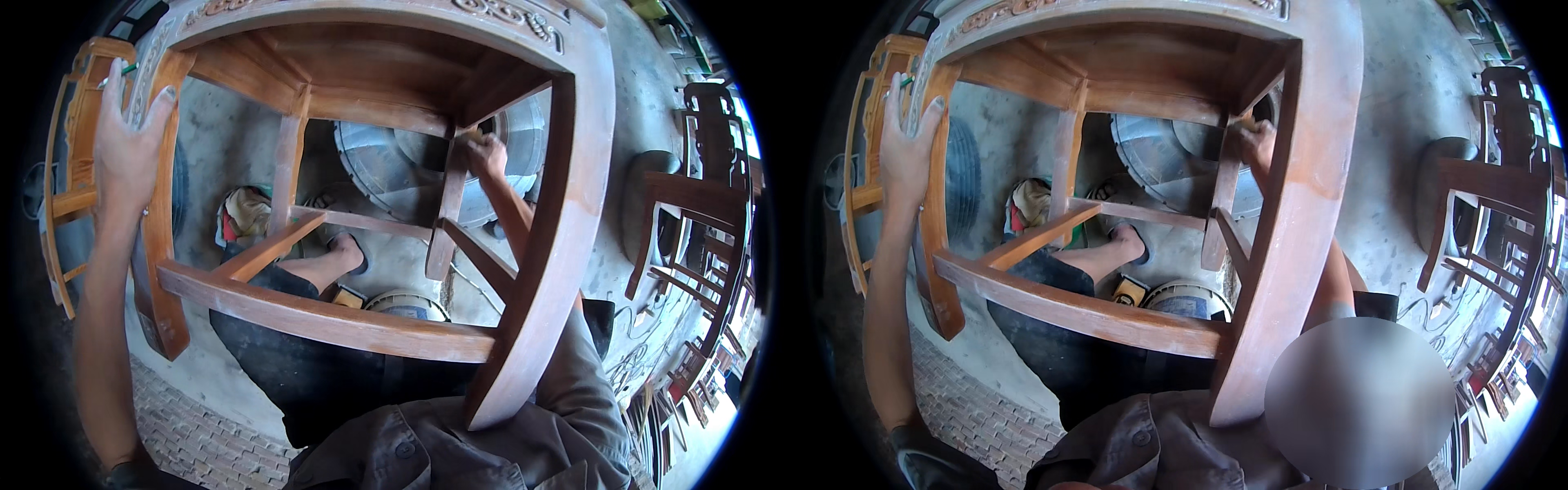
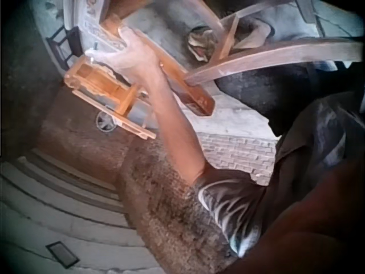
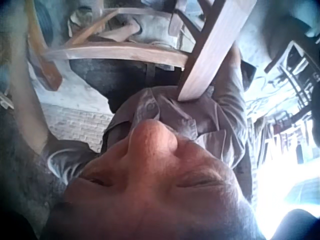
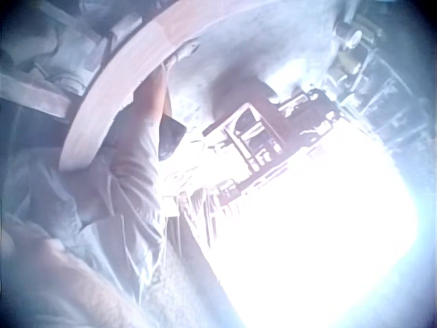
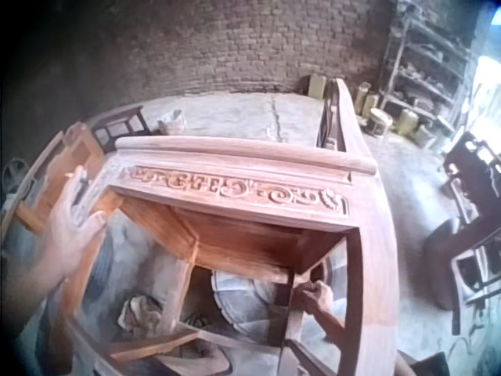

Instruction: The person sits on the floor and sands a wooden chair frame using sandpaper. They reposition the chair and continue sanding various parts of the frame.

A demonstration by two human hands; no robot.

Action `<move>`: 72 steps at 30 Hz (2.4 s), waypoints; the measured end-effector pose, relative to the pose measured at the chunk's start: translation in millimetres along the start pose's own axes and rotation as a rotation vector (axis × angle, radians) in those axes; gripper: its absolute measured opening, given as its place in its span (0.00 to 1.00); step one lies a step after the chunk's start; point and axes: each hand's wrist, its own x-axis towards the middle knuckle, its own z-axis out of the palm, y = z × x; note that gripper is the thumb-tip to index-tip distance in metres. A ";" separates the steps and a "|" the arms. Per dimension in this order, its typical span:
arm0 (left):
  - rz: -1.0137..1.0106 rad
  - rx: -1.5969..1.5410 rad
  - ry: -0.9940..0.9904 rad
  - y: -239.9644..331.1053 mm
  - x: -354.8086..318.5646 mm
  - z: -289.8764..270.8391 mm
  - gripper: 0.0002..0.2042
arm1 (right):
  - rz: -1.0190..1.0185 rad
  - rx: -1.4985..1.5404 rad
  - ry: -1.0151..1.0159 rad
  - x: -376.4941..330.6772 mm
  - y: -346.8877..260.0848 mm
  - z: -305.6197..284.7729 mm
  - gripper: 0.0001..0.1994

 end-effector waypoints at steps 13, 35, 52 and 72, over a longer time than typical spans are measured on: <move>0.074 -0.192 -0.073 21.1 19.3 5.6 0.36 | -0.083 0.148 0.335 20.6 42.3 -26.5 0.14; -0.009 0.009 -0.121 18.9 7.9 -10.0 0.35 | 0.069 0.214 0.367 29.0 13.0 24.5 0.13; -0.003 0.052 -0.121 20.3 7.2 -10.8 0.35 | -0.027 0.167 0.486 45.4 18.0 26.8 0.14; -0.013 0.048 -0.113 20.4 5.9 -10.9 0.35 | 0.063 0.246 0.270 57.8 -2.5 5.5 0.18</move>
